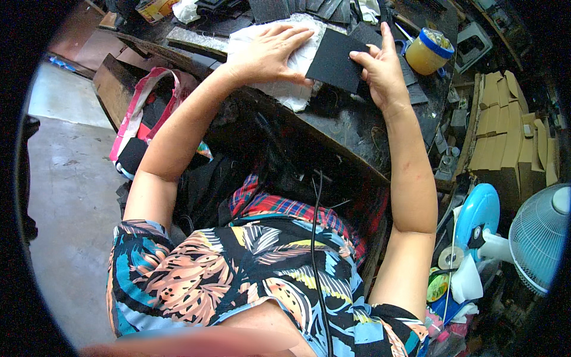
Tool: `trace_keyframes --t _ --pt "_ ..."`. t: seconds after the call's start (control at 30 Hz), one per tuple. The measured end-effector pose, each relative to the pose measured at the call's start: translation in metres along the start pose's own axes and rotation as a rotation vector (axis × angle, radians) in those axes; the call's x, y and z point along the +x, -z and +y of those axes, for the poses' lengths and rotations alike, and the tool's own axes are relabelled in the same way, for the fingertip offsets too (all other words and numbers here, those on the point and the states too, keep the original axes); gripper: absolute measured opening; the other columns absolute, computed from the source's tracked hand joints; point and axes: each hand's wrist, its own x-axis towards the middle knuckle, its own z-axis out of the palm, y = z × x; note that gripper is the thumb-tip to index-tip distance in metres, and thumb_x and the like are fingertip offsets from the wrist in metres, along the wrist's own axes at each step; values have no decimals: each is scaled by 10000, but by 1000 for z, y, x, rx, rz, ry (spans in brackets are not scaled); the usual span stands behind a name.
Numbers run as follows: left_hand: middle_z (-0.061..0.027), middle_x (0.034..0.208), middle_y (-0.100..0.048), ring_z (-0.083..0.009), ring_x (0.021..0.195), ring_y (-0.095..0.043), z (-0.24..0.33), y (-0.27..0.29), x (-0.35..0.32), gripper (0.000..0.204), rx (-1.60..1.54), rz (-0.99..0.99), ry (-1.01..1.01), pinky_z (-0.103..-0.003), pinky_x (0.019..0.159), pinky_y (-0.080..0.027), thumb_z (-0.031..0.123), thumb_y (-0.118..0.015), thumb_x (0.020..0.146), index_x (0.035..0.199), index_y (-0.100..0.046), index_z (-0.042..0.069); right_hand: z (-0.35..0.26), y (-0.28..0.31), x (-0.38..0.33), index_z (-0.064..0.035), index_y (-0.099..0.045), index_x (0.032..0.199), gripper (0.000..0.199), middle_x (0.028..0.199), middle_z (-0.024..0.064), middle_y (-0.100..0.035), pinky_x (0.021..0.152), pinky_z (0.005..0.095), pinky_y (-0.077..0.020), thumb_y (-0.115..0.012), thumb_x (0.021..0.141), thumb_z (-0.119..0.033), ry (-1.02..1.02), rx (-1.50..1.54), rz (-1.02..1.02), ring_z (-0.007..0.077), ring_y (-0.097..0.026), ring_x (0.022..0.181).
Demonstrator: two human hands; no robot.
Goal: The person wipes small black rectangular pieces with a white cloth on a cluttered workbench. They repeatedly pick up pieces, wipe them, and place them back, handling them one at a time.
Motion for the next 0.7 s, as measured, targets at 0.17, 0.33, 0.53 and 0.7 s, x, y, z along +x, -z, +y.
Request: trace_keyframes --t 0.17,0.33,0.53,0.7 --pt "-76 1355 -568 -296 1298 -475 -1 6 2 575 -30 102 37 -461 1120 -318 504 -667 864 1303 -600 138 -3 3 -2 -132 -38 1590 1016 1061 119 -639 445 165 -414 -687 829 50 -23 -59 32 50 -587 684" --pt "-60 1396 -540 -299 1334 -444 -3 9 5 678 -54 -28 -20 -453 1140 -305 543 -704 815 1358 -550 167 4 7 4 -129 -51 1589 1003 1045 107 -653 427 163 -389 -692 836 33 7 -72 18 32 -549 615" --pt "-157 1469 -465 -327 1404 -374 -8 7 8 1032 -64 -81 -27 -462 1176 -251 688 -719 703 1513 -372 150 6 9 6 -129 -61 1589 984 1055 106 -644 428 151 -389 -688 846 29 23 -90 1 19 -545 621" --pt "-234 1478 -431 -359 1405 -369 -12 2 8 1219 -78 -70 -44 -465 1178 -248 701 -755 619 1572 -240 142 5 0 0 -140 -84 1589 967 1009 54 -614 421 127 -368 -696 856 14 6 -197 -20 -14 -507 607"
